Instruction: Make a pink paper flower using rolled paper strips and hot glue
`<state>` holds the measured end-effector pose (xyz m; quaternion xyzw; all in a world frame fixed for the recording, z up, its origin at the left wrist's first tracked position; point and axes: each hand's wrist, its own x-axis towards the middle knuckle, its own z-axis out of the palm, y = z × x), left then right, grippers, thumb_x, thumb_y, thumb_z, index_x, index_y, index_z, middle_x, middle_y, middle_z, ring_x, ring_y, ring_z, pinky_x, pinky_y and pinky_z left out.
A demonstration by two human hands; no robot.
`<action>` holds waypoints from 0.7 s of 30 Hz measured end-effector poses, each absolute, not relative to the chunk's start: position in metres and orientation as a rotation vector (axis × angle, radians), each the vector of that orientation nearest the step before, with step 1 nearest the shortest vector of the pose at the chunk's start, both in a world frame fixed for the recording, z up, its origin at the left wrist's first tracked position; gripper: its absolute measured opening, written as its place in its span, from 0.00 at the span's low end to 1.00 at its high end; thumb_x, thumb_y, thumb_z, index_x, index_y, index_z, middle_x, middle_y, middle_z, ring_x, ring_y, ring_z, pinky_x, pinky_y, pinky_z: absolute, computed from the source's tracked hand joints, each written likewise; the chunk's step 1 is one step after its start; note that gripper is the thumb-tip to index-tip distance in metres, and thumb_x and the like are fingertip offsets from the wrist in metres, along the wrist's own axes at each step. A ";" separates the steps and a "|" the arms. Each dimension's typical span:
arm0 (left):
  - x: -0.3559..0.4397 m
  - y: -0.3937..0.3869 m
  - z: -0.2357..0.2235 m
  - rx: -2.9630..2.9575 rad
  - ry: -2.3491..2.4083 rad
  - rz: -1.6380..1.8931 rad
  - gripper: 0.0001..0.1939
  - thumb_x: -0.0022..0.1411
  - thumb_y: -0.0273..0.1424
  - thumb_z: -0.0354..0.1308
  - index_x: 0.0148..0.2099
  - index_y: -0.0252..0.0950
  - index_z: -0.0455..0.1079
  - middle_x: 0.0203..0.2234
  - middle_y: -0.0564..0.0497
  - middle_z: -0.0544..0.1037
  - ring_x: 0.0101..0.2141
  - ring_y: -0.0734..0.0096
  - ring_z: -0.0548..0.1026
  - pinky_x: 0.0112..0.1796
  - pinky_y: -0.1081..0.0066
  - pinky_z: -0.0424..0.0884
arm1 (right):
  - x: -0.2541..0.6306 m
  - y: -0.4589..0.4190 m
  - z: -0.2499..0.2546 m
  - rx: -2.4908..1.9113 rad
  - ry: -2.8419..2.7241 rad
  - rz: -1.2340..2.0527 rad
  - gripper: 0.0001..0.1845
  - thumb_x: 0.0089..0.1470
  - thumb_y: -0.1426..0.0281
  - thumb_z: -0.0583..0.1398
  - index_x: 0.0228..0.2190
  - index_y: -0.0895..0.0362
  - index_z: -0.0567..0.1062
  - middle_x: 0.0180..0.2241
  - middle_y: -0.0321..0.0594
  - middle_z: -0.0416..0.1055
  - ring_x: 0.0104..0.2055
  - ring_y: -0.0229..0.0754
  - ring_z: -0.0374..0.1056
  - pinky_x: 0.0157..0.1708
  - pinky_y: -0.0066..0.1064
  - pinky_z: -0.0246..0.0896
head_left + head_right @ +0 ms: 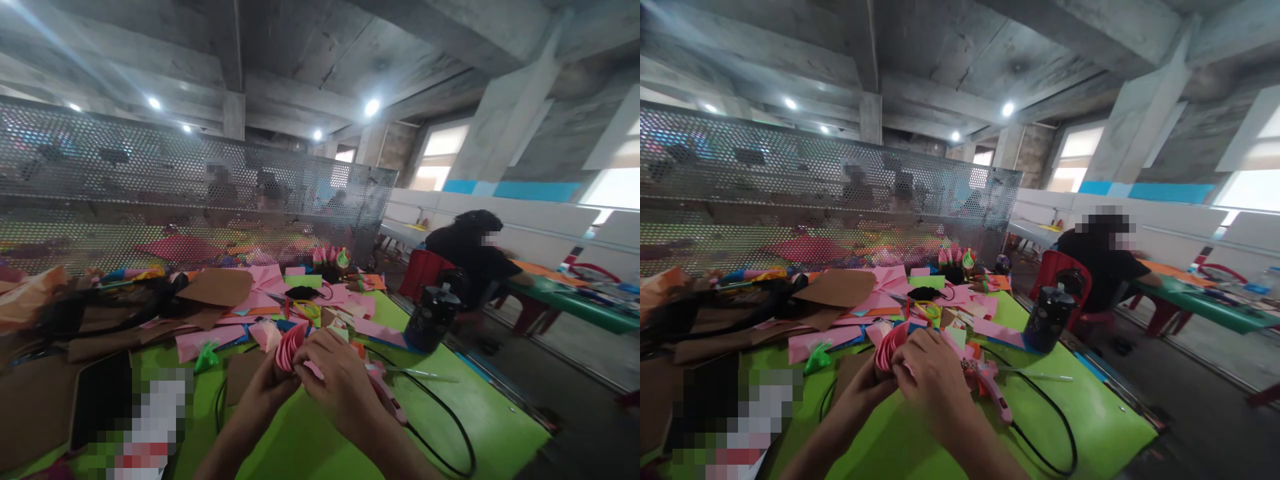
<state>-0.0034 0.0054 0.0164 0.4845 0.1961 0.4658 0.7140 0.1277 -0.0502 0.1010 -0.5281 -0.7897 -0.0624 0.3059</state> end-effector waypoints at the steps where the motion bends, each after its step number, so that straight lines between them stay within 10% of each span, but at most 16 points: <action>1: -0.004 0.005 0.018 1.067 0.447 1.027 0.16 0.49 0.28 0.68 0.43 0.38 0.75 0.41 0.49 0.81 0.47 0.59 0.74 0.50 0.66 0.66 | 0.127 -0.050 0.100 -1.387 -2.090 -0.177 0.07 0.51 0.80 0.64 0.29 0.56 0.74 0.32 0.37 0.71 0.38 0.43 0.65 0.38 0.33 0.56; 10: -0.009 -0.003 0.033 0.967 0.453 1.017 0.10 0.44 0.24 0.68 0.21 0.37 0.69 0.15 0.57 0.66 0.35 0.65 0.72 0.44 0.68 0.68 | 0.126 -0.050 0.100 -1.294 -2.091 -0.144 0.09 0.51 0.82 0.62 0.30 0.56 0.72 0.33 0.38 0.71 0.38 0.43 0.64 0.38 0.33 0.56; 21: -0.010 -0.005 0.037 0.980 0.473 1.019 0.13 0.47 0.27 0.69 0.38 0.38 0.78 0.36 0.50 0.81 0.46 0.58 0.74 0.50 0.64 0.66 | 0.130 -0.056 0.103 -1.201 -2.003 0.089 0.10 0.52 0.82 0.63 0.33 0.55 0.75 0.35 0.38 0.73 0.40 0.43 0.67 0.40 0.32 0.59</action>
